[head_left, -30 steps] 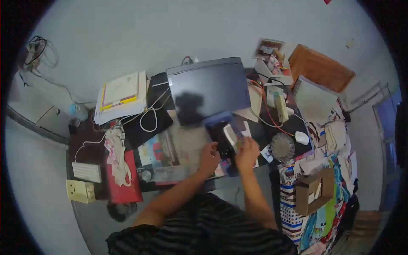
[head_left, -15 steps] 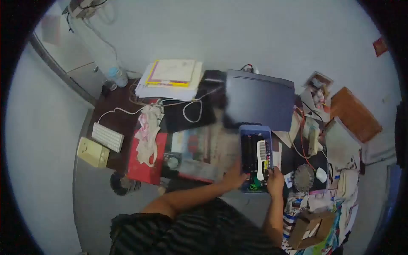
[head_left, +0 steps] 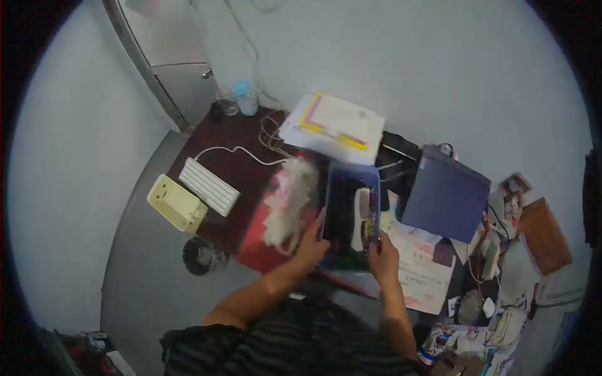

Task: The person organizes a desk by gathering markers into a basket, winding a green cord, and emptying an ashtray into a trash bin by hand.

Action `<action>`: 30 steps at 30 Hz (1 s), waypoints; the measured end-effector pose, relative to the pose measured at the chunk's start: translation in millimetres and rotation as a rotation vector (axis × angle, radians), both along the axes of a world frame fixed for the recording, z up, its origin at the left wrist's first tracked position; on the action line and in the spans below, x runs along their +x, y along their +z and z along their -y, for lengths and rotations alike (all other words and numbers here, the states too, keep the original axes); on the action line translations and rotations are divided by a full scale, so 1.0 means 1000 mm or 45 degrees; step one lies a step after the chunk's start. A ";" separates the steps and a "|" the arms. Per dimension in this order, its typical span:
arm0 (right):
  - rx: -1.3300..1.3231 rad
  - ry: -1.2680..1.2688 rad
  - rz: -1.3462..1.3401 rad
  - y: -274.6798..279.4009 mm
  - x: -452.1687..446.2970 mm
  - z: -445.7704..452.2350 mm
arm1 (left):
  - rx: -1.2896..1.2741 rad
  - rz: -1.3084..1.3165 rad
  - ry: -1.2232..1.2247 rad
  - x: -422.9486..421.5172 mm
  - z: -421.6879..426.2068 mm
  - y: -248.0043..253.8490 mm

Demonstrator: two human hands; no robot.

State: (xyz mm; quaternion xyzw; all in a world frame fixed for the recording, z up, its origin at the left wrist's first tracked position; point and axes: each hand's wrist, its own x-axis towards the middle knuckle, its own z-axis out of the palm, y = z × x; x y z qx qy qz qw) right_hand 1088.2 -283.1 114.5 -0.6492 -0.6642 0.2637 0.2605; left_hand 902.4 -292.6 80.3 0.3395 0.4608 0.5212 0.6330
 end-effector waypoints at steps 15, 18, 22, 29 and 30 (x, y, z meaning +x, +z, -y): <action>-0.187 0.347 -0.303 -0.011 -0.273 -0.072 | 0.017 0.178 0.228 -0.280 -0.056 0.010; -0.136 0.455 -0.371 -0.031 -0.281 -0.084 | 0.041 0.160 0.259 -0.293 -0.063 0.004; -0.224 0.554 -0.634 -0.011 -0.290 -0.087 | -0.022 0.165 0.402 -0.301 -0.061 0.000; -0.432 0.551 -0.441 0.035 -0.299 -0.091 | -0.063 0.047 0.454 -0.310 -0.067 0.028; -0.400 0.552 -0.543 0.027 -0.301 -0.093 | -0.065 0.027 0.459 -0.312 -0.070 0.028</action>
